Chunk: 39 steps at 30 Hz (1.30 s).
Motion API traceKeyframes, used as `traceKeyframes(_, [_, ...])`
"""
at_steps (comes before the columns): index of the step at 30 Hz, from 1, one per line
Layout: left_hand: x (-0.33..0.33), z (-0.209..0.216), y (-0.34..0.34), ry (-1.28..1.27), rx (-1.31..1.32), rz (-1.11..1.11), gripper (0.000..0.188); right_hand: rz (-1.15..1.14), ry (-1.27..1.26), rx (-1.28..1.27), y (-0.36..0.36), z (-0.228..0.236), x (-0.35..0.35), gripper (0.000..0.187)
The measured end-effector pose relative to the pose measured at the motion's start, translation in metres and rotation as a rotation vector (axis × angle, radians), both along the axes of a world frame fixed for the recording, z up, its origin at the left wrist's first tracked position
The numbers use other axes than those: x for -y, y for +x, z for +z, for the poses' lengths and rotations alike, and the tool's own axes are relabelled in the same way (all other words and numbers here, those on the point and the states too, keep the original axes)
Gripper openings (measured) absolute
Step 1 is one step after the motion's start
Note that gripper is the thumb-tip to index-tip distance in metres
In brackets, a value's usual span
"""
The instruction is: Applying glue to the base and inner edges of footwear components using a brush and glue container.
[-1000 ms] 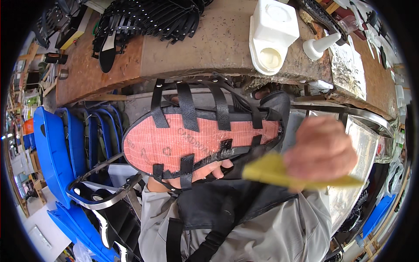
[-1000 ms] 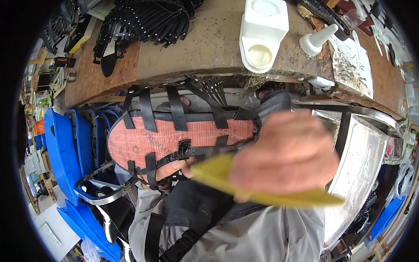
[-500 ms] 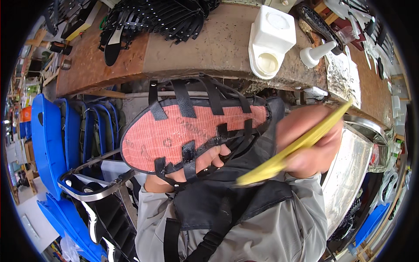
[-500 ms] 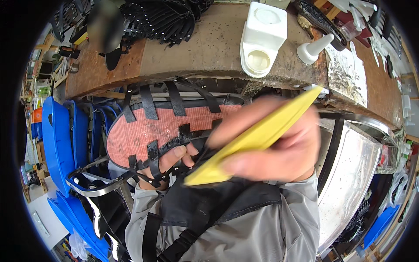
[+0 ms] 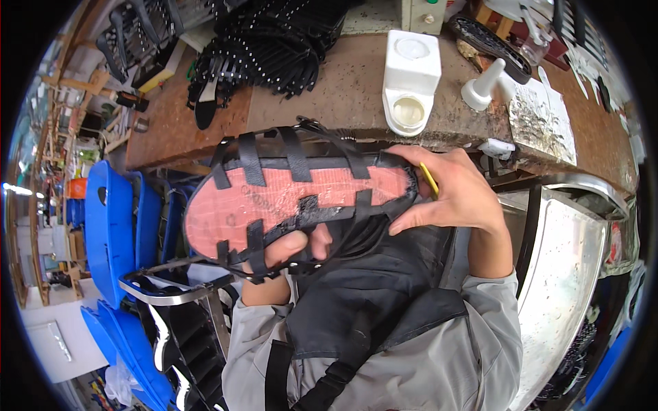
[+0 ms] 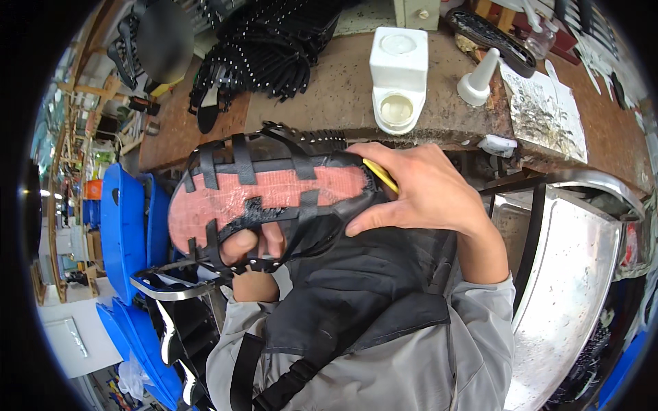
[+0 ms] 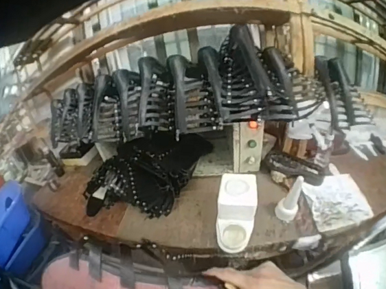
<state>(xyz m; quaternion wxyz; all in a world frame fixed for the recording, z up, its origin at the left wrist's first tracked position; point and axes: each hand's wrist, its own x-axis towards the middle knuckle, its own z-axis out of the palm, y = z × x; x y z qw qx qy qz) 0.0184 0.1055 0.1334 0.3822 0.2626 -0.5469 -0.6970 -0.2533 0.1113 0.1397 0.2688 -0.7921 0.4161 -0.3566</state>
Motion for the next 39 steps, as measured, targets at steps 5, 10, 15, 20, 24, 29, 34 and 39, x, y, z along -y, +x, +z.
traceKeyframes(5, [0.011,-0.032,-0.036,0.430,-0.440,-0.400,0.069,-0.098,0.069,0.064,-0.005,-0.012,-0.013,0.075])
traceKeyframes(10, [-0.005,-0.010,-0.028,0.220,0.117,-0.084,0.025,-0.038,0.269,-0.047,-0.012,-0.020,-0.007,0.065])
traceKeyframes(15, [-0.021,-0.009,-0.031,0.282,0.322,0.122,0.018,-0.128,0.409,0.912,-0.052,-0.009,0.003,0.035])
traceKeyframes(20, [-0.026,-0.006,-0.035,0.124,0.402,0.307,0.014,0.187,0.076,0.528,0.004,0.015,0.025,0.016])
traceKeyframes(24, [-0.026,0.006,-0.050,0.260,1.007,0.653,0.014,0.383,-0.248,0.317,0.024,0.024,0.040,0.018])
traceKeyframes(29, [-0.010,0.007,-0.248,0.360,1.657,0.883,0.014,0.636,-0.379,0.243,0.034,0.016,0.039,0.018])
traceKeyframes(34, [0.009,0.043,-0.237,0.266,2.621,1.136,0.015,0.611,-0.470,0.229,0.044,0.031,0.041,0.012])
traceKeyframes(39, [0.013,0.041,-0.169,0.124,3.014,0.929,0.014,0.469,-0.594,0.208,0.039,0.052,0.035,0.011])
